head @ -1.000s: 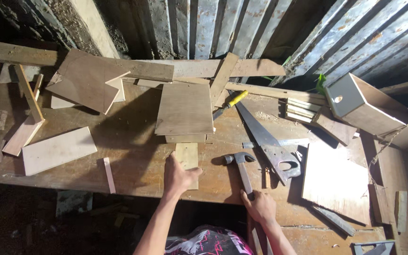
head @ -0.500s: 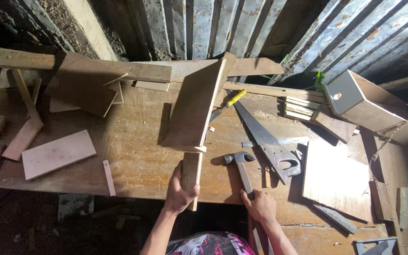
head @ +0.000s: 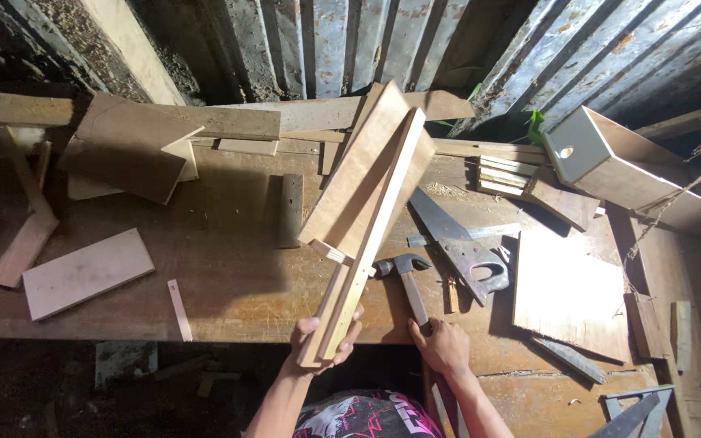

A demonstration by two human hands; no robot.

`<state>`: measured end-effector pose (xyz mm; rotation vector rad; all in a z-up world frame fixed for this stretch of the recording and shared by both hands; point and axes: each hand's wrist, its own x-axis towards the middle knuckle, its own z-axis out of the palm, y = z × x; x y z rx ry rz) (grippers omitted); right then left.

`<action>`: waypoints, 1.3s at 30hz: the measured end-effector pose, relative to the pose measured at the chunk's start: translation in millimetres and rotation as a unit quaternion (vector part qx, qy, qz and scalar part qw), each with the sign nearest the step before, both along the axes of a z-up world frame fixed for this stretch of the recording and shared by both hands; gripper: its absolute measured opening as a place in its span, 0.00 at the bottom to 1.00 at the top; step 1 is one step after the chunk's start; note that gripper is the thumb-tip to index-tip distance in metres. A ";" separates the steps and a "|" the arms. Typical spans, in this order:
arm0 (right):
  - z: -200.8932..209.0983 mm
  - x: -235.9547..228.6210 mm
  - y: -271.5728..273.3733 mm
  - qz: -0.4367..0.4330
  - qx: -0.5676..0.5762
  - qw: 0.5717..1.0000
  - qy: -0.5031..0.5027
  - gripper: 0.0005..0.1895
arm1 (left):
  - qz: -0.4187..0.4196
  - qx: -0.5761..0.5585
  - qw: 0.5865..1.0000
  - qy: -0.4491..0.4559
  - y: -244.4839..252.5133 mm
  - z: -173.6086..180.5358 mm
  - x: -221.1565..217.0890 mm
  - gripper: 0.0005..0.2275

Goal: The person assembles a small wooden structure by hammering nails into wooden pieces on a workbench. They repeatedly position pieces, insert nails, and strike them with a hammer, occasionally adjusting the wood to align components.

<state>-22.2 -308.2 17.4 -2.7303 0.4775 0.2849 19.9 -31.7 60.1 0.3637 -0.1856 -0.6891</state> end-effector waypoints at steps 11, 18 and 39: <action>-16.7 -4.3 -16.6 -0.018 0.067 0.997 0.018 0.26 | -0.010 -0.201 0.965 0.169 2.0 -16.2 4.2 0.43; -19.8 -17.4 -18.5 0.012 0.070 0.989 -0.129 0.19 | 0.044 0.157 0.971 0.175 62.1 -38.1 11.3 0.31; 89.8 45.3 63.2 0.246 0.059 0.962 -0.104 0.14 | 0.144 0.335 0.922 0.129 88.1 -71.9 -40.2 0.23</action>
